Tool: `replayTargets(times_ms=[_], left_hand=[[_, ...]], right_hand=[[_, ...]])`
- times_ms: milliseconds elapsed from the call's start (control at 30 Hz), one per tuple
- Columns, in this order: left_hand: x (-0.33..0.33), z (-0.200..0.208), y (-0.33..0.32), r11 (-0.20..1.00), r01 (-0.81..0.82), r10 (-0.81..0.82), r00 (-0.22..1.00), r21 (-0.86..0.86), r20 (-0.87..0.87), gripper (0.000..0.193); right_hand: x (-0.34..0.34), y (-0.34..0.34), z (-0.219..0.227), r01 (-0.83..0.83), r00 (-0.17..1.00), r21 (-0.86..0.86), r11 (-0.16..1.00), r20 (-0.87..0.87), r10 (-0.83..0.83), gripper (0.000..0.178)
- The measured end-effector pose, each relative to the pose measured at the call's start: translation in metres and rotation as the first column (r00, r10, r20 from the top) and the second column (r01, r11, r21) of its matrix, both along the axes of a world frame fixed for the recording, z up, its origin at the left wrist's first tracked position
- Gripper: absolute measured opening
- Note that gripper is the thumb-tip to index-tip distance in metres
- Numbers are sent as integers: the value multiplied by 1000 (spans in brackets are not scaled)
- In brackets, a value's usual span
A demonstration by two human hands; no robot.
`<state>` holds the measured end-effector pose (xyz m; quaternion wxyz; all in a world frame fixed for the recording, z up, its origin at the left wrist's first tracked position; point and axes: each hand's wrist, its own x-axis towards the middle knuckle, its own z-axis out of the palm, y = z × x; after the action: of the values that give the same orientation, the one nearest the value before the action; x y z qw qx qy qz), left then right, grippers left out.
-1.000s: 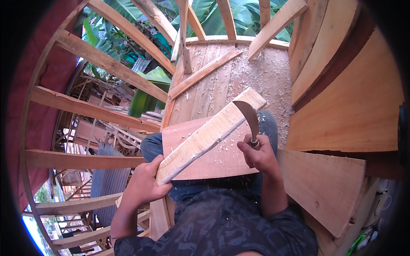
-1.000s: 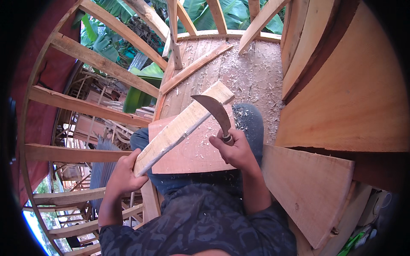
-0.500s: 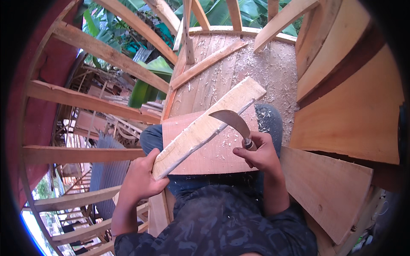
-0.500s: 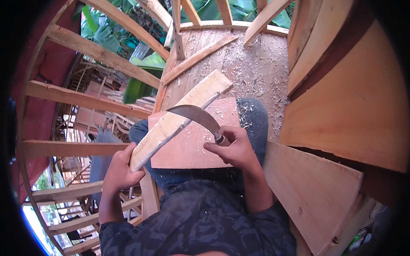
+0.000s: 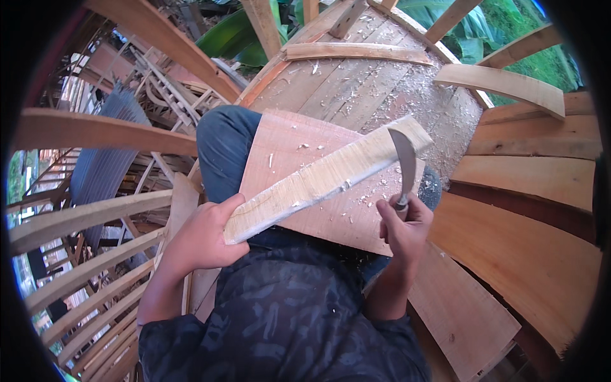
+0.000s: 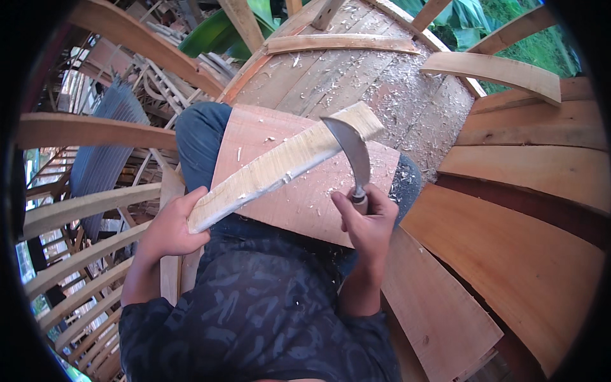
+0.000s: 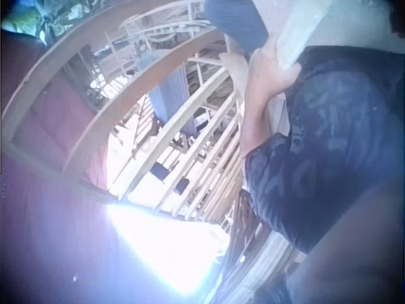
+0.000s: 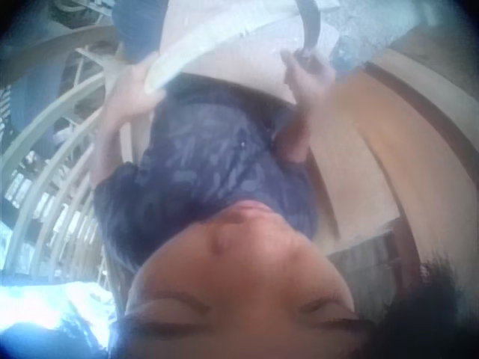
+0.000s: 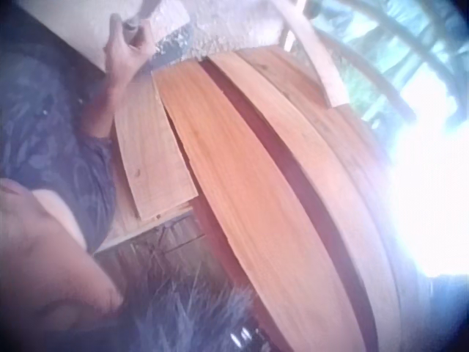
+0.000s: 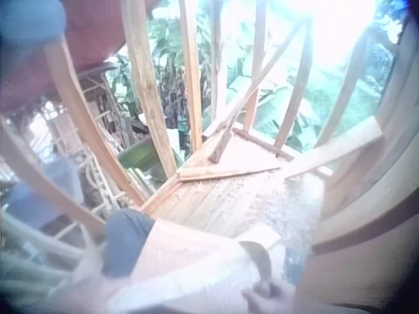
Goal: The person sits cross-legged on a wooden platform and uses a curved knife to shave and shape a long, thin piece of wood. They hold the wood with their left hand and repeatedly scrape the surface with the knife in their right hand, producing wood shavings.
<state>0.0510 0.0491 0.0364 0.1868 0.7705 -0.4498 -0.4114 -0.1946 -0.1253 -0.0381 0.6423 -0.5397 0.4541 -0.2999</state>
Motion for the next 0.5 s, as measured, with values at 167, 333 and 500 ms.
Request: replayTargets(times_ms=[167,333,500], left_hand=[[1,-38,-17,999,-40,38,990,-13,-137,35],[-14,-62,-25,992,-115,119,989,51,-87,42],[-4,-66,-22,982,-151,173,958,112,-230,44]], right_hand=[[16,-2,-5,-20,980,-75,997,-198,5,13],[12,-1,-13,-278,794,-224,934,-601,92,18],[29,0,-6,-357,729,-313,880,-682,53,24]])
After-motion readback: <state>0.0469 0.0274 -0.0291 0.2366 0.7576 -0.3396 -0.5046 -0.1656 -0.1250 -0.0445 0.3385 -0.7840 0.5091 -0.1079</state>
